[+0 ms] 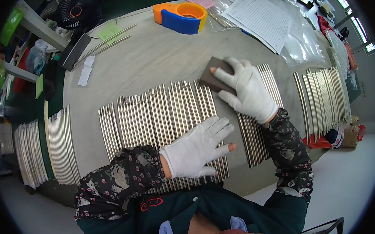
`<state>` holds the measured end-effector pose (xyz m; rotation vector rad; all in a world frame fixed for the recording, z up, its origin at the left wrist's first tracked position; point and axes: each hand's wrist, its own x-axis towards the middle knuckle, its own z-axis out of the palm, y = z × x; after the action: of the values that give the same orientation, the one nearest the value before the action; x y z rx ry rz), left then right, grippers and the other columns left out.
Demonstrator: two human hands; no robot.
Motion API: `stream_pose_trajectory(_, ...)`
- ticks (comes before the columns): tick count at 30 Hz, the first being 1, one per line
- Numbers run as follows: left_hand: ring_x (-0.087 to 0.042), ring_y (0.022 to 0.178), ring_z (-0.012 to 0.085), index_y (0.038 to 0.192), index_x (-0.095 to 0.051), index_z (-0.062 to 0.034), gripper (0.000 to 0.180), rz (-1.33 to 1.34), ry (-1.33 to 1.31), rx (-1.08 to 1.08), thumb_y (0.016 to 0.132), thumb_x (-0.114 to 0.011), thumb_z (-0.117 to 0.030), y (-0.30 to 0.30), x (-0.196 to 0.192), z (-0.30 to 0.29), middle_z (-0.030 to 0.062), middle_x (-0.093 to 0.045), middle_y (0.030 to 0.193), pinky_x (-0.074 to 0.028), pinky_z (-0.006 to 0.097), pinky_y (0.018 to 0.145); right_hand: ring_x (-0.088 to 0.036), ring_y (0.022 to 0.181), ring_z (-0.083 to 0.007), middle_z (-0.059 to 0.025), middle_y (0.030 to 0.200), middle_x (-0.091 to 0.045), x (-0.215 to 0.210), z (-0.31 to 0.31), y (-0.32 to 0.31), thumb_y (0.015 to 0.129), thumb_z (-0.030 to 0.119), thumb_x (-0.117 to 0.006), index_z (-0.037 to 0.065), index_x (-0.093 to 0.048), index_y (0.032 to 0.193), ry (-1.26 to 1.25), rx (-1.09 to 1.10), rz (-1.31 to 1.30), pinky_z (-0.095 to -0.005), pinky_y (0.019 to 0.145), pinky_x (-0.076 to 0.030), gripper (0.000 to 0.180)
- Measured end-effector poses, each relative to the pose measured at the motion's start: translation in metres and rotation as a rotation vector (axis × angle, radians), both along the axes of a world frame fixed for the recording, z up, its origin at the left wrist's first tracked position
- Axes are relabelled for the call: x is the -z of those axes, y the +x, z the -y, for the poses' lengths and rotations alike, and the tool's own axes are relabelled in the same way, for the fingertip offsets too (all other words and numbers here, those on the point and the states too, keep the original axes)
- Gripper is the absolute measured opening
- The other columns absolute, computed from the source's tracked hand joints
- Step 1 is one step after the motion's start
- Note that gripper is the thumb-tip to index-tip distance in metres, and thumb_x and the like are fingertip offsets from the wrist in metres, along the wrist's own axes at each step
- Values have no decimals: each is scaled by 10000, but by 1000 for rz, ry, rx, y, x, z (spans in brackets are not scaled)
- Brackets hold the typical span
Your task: Sand the ends of bundles of thin wooden or bamboo rods at a workbench.
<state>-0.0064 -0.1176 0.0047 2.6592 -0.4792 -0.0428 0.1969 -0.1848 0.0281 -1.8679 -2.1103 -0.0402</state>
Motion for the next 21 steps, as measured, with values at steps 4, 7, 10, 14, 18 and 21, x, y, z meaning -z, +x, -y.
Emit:
stream_pose_trajectory(4, -401, 1256, 342, 1282, -490, -1, 784, -83, 102, 17, 714, -690, -504, 14, -15, 2, 214, -421, 1331, -314, 450, 1051, -514, 1059, -370, -222, 1205, -538, -12, 29, 51, 739, 231, -689, 88, -615, 1202, 291, 491, 181, -441, 927, -428, 490)
stream_pose_trajectory(7, -440, 1211, 309, 1230, -513, 25, 748, -211, 21, 24, 705, -715, -468, 49, -38, 7, 179, -455, 1290, -367, 415, 994, -512, 1063, -373, -227, 1205, -548, -17, 48, 62, 750, 216, -685, 89, -606, 1230, 334, 556, 154, -442, 939, -425, 502)
stream_pose_trajectory(10, -391, 1279, 317, 1270, -520, -36, 706, 229, 0, 36, 740, -691, -470, 82, -10, 25, 184, -430, 1353, -328, 443, 1041, -506, 1071, -373, -225, 1218, -543, -18, 57, 61, 751, 217, -686, 86, -604, 1233, 283, 596, 147, -443, 950, -416, 506)
stream_pose_trajectory(14, -259, 1378, 344, 1363, -486, -136, 672, 232, 3, 70, 822, -598, -519, 113, 22, 33, 193, -343, 1454, -170, 499, 1138, -496, 1083, -368, -228, 1231, -534, -7, 70, 67, 758, 218, -685, 83, -602, 1239, 229, 651, 134, -444, 963, -404, 506)
stream_pose_trajectory(18, -259, 1380, 365, 1323, -515, -112, 657, 102, 28, 92, 803, -623, -498, 73, 12, 14, 209, -328, 1462, -173, 512, 1141, -491, 1088, -363, -225, 1226, -534, -4, 87, 76, 765, 215, -682, 85, -583, 1255, 178, 669, 155, -450, 961, -404, 516)
stream_pose_trajectory(21, -265, 1380, 364, 1340, -487, -122, 702, 35, 44, 110, 769, -647, -499, 58, 3, 4, 206, -326, 1463, -168, 527, 1142, -491, 1083, -366, -226, 1234, -523, -6, 79, 66, 750, 210, -687, 88, -584, 1248, 190, 602, 149, -448, 955, -406, 523)
